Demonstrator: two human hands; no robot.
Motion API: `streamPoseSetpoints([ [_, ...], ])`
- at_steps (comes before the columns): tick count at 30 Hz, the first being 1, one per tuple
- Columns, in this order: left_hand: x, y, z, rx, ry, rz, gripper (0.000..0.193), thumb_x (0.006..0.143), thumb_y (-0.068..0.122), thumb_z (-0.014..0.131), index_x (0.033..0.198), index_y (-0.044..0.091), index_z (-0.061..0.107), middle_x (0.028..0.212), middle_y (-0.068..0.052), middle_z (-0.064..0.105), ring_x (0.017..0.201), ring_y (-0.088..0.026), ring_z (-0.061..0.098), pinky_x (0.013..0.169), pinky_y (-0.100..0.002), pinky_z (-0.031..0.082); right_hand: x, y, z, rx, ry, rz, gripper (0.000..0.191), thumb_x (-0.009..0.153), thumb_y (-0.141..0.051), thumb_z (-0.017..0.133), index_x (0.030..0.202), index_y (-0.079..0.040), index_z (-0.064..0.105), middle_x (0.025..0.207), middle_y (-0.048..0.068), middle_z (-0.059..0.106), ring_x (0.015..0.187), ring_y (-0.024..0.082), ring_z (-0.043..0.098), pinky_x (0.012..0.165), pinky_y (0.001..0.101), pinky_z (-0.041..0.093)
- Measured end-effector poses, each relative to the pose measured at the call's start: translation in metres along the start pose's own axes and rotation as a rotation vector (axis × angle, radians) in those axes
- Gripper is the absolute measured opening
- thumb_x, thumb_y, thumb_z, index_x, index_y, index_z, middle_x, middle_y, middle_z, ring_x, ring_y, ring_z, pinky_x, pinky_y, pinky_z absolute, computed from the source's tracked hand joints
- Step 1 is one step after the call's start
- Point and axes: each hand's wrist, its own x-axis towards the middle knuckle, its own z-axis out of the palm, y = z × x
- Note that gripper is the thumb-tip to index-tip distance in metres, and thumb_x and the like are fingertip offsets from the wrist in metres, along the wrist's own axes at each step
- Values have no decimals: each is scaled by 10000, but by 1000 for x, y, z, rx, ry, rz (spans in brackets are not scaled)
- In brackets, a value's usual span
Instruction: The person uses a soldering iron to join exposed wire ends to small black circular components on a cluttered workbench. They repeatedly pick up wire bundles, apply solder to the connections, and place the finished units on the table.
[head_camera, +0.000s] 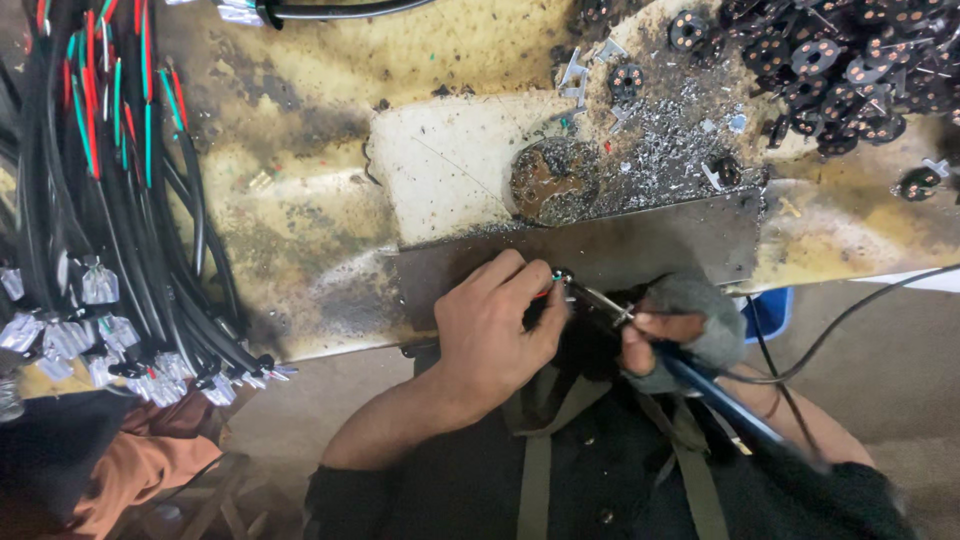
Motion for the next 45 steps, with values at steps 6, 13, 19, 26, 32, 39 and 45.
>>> streamPoseSetpoints([
  [6, 1, 0, 2, 4, -3, -19, 140, 868, 150, 753, 826, 101, 628, 809, -70, 591, 735, -304, 650, 608, -426, 489, -29, 11, -9, -161, -48, -129, 147, 930, -166, 720, 991, -95, 607, 738, 24, 618, 657, 226, 630, 656, 341, 498],
  [13, 0, 0, 3, 34, -12, -11, 136, 862, 150, 748, 844, 97, 624, 814, -75, 583, 743, -309, 648, 606, -437, 482, -26, 16, 0, 89, -37, 340, 98, 902, -93, 754, 864, -77, 665, 673, 18, 603, 601, 182, 599, 582, 303, 470],
  [19, 0, 0, 2, 32, -32, -22, 139, 861, 147, 745, 838, 99, 616, 810, -69, 581, 724, -294, 646, 594, -420, 483, -18, 13, -8, 365, -45, 670, 108, 939, -59, 719, 899, 22, 659, 673, 80, 638, 573, 221, 585, 520, 326, 448],
  [26, -1, 0, 2, 43, 2, 14, 148, 865, 136, 746, 831, 96, 607, 808, -70, 578, 727, -304, 640, 602, -428, 477, -39, 25, -4, 573, -67, 996, 22, 921, -7, 673, 921, 0, 653, 737, 68, 676, 633, 177, 632, 525, 280, 487],
  [32, -1, -1, 4, 68, 14, 27, 162, 856, 134, 755, 824, 96, 601, 803, -72, 576, 720, -305, 639, 595, -430, 470, -29, 15, -7, 531, -28, 1114, 62, 909, -15, 710, 940, 27, 678, 747, 72, 679, 641, 151, 620, 521, 293, 461],
  [39, -1, -1, 7, 84, 19, 47, 180, 864, 135, 769, 838, 97, 595, 807, -77, 560, 723, -306, 627, 600, -426, 464, -43, 26, -8, 773, -96, 1220, 126, 935, -56, 705, 931, 70, 704, 787, 100, 726, 704, 186, 666, 619, 305, 534],
  [45, -1, -2, 8, 110, 15, 52, 189, 847, 141, 775, 824, 108, 591, 803, -72, 560, 724, -299, 630, 599, -412, 474, -15, 15, -7, -215, -355, 85, 187, 906, -290, 795, 969, -189, 652, 865, 15, 728, 764, 163, 705, 690, 287, 530],
])
